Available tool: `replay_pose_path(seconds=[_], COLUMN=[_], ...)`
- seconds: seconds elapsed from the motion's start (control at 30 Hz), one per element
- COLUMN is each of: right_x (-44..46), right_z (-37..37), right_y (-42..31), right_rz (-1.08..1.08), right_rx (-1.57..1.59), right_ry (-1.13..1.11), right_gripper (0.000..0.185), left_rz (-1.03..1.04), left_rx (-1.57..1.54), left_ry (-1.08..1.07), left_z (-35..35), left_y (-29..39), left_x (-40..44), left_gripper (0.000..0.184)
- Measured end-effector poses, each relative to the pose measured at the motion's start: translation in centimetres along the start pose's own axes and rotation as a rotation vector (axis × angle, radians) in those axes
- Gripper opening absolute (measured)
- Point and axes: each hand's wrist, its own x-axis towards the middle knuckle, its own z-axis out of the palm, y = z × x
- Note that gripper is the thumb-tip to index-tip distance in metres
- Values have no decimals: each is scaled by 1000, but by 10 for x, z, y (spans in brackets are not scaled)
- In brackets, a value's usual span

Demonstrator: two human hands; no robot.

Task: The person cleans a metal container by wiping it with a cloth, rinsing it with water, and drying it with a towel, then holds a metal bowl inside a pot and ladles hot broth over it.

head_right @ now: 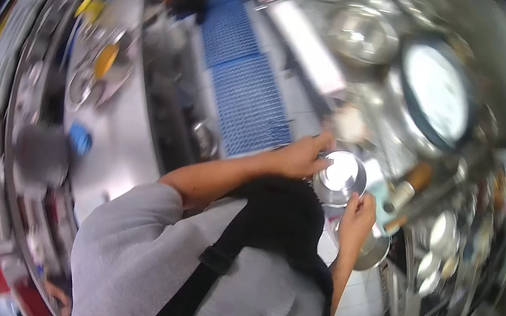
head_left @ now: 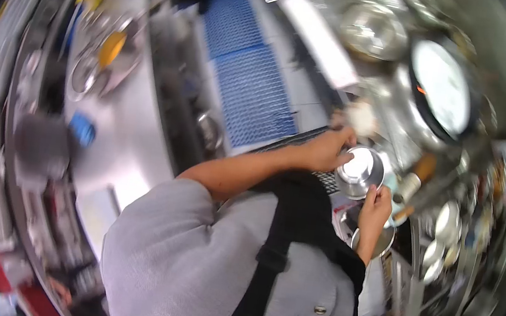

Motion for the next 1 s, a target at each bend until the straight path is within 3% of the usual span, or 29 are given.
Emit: replay_pose_path(seconds=[0.03, 0.1, 0.17, 0.23, 0.37, 0.43, 0.5, 0.57, 0.77, 0.87, 0.97, 1.0], right_x=[23, 63, 99, 133, 175, 185, 184, 183, 162, 155, 151, 151], right_z=[25, 86, 165, 244, 401, 462, 502, 525, 640, 686, 736, 743], right_y=[-4, 1, 22, 26, 30, 15, -2, -42, -76, -75, -75, -83], right_rz=[-43, -71, -269, -196, -132, -185, -204, -198, -367, -521, -497, -580], right_rx=[-10, 6, -44, -61, -46, -64, -69, -66, -86, -51, -81, -72], right_ry=[-103, -301, -381, -602, -905, -1009, -1088, -1157, -1289, -1269, -1307, -1239], right_gripper=[28, 27, 26, 27, 25, 24, 24, 23, 22, 21, 21, 21], left_rz=[-47, -485, -696, -830, -1034, -1127, -1128, -1150, -1490, -1641, -1499, -1451], left_rx=[58, -188, -425, -520, -113, -114, 139, 318, 845, 738, 865, 904], left_ry=[45, -16, 224, 539, 868, 1187, 1406, 1548, 1421, 1229, 1343, 1378], left_z=[-20, -69, -89, -107, -123, -138, -149, -182, -262, -290, -278, -269], left_y=[-25, -52, -121, -171, -290, -322, -374, -357, -478, -508, -541, -548], left_x=[-7, -20, -44, -71, -158, -196, -251, -248, -334, -340, -367, -374], left_gripper=[30, 36, 38, 37, 30, 23, 22, 22, 37, 42, 40, 40])
